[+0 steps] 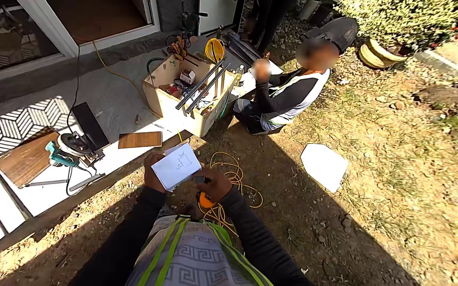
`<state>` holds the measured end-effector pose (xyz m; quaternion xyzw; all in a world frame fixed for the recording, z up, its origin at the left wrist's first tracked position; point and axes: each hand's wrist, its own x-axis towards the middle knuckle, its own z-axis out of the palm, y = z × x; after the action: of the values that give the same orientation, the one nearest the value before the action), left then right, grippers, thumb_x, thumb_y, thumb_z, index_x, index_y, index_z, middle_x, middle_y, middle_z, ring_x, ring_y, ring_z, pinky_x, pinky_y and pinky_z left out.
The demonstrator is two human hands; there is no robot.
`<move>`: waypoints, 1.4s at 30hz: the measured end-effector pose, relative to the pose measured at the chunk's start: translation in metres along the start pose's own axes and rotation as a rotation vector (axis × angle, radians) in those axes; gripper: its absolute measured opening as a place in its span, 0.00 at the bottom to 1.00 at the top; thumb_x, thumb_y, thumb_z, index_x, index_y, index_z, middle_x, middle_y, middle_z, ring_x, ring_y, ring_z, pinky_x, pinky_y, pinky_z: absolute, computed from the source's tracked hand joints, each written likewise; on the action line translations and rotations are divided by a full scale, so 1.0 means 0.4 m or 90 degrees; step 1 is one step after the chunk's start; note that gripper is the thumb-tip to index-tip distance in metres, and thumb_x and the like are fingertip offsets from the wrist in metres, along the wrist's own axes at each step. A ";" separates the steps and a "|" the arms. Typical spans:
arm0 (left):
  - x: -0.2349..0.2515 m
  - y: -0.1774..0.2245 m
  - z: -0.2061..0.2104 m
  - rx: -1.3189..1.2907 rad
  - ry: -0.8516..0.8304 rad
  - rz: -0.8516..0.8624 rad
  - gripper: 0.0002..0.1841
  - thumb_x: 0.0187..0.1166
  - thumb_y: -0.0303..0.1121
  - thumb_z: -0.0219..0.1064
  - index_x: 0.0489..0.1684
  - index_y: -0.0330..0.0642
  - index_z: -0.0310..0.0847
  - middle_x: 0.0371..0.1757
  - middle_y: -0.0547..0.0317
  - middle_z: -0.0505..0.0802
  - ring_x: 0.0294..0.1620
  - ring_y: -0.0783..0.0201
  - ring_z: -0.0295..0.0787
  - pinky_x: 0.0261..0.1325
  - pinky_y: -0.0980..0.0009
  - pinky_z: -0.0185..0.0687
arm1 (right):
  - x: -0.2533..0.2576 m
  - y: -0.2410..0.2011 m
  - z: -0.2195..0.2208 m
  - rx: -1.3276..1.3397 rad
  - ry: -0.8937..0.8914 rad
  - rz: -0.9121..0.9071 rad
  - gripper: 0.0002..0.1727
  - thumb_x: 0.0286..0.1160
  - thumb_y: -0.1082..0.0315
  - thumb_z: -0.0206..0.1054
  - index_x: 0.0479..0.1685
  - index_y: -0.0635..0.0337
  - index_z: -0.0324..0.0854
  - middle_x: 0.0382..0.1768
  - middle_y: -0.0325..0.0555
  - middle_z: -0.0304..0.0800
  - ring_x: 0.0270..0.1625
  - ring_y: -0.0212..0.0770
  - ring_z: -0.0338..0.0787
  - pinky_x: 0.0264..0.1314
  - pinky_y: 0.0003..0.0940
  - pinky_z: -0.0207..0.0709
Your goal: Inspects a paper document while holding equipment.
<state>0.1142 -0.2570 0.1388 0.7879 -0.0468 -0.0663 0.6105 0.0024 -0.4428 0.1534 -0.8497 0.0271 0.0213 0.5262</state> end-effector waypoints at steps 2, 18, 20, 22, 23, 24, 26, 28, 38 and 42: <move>-0.006 -0.022 -0.017 -0.028 -0.044 0.041 0.24 0.86 0.34 0.51 0.71 0.24 0.77 0.76 0.33 0.79 0.77 0.49 0.77 0.81 0.54 0.71 | 0.005 0.007 -0.011 0.010 0.030 0.054 0.19 0.75 0.63 0.73 0.60 0.65 0.89 0.59 0.55 0.92 0.57 0.40 0.92 0.66 0.38 0.83; 0.039 0.067 -0.071 0.027 -0.068 -0.103 0.06 0.81 0.27 0.71 0.44 0.32 0.84 0.34 0.53 0.91 0.32 0.65 0.90 0.41 0.64 0.89 | -0.003 0.025 -0.028 -0.038 0.020 0.051 0.18 0.70 0.58 0.79 0.54 0.59 0.94 0.84 0.60 0.70 0.74 0.46 0.84 0.74 0.41 0.80; 0.058 0.082 -0.078 0.084 -0.033 -0.122 0.09 0.81 0.31 0.72 0.44 0.32 0.84 0.38 0.50 0.91 0.34 0.61 0.90 0.43 0.60 0.88 | -0.013 0.017 -0.023 -0.046 0.029 0.016 0.17 0.69 0.59 0.78 0.53 0.59 0.94 0.84 0.64 0.68 0.69 0.46 0.88 0.69 0.40 0.83; 0.077 0.084 -0.087 0.122 -0.020 -0.121 0.11 0.82 0.34 0.71 0.44 0.32 0.83 0.38 0.47 0.91 0.35 0.57 0.90 0.45 0.54 0.88 | -0.021 0.009 -0.021 -0.053 0.033 -0.018 0.16 0.69 0.60 0.78 0.51 0.60 0.94 0.84 0.66 0.68 0.65 0.45 0.90 0.67 0.39 0.85; 0.083 0.085 -0.089 0.133 -0.016 -0.126 0.11 0.83 0.35 0.71 0.44 0.33 0.83 0.38 0.46 0.91 0.35 0.56 0.90 0.45 0.53 0.89 | -0.025 0.004 -0.019 -0.057 0.033 -0.031 0.16 0.69 0.61 0.78 0.51 0.60 0.94 0.84 0.66 0.69 0.63 0.45 0.90 0.66 0.39 0.85; 0.087 0.087 -0.088 0.137 -0.009 -0.136 0.12 0.83 0.36 0.70 0.44 0.33 0.82 0.38 0.46 0.91 0.35 0.56 0.91 0.44 0.53 0.89 | -0.028 0.002 -0.017 -0.063 0.033 -0.045 0.16 0.69 0.61 0.78 0.51 0.60 0.94 0.83 0.66 0.69 0.62 0.45 0.91 0.64 0.39 0.85; 0.088 0.092 -0.083 0.134 -0.001 -0.161 0.13 0.85 0.36 0.69 0.46 0.32 0.80 0.37 0.46 0.90 0.34 0.56 0.90 0.43 0.54 0.89 | -0.029 -0.004 -0.010 -0.083 0.020 -0.063 0.16 0.70 0.59 0.77 0.51 0.60 0.94 0.83 0.66 0.70 0.60 0.46 0.92 0.63 0.41 0.86; 0.083 0.093 -0.072 0.141 0.003 -0.160 0.13 0.84 0.36 0.69 0.47 0.32 0.79 0.35 0.47 0.90 0.31 0.57 0.91 0.42 0.55 0.90 | -0.023 -0.016 -0.004 -0.108 -0.019 -0.073 0.17 0.72 0.58 0.76 0.52 0.61 0.94 0.84 0.65 0.70 0.60 0.49 0.92 0.64 0.45 0.85; 0.021 0.090 -0.002 0.211 -0.064 -0.063 0.14 0.78 0.36 0.75 0.36 0.33 0.80 0.29 0.49 0.88 0.29 0.54 0.88 0.42 0.49 0.85 | 0.002 -0.049 0.062 -0.118 -0.066 -0.037 0.19 0.76 0.56 0.73 0.56 0.60 0.92 0.84 0.60 0.72 0.63 0.53 0.91 0.65 0.51 0.83; -0.004 0.108 0.021 0.203 -0.140 -0.093 0.14 0.81 0.37 0.73 0.39 0.33 0.80 0.31 0.48 0.90 0.31 0.55 0.91 0.44 0.51 0.89 | 0.005 -0.041 0.071 -0.095 -0.018 -0.018 0.18 0.76 0.58 0.73 0.55 0.63 0.92 0.78 0.61 0.79 0.62 0.51 0.92 0.66 0.47 0.84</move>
<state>0.1116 -0.2756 0.1788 0.8641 -0.0657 -0.1874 0.4625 0.0053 -0.4099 0.1553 -0.8863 0.0062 0.0276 0.4623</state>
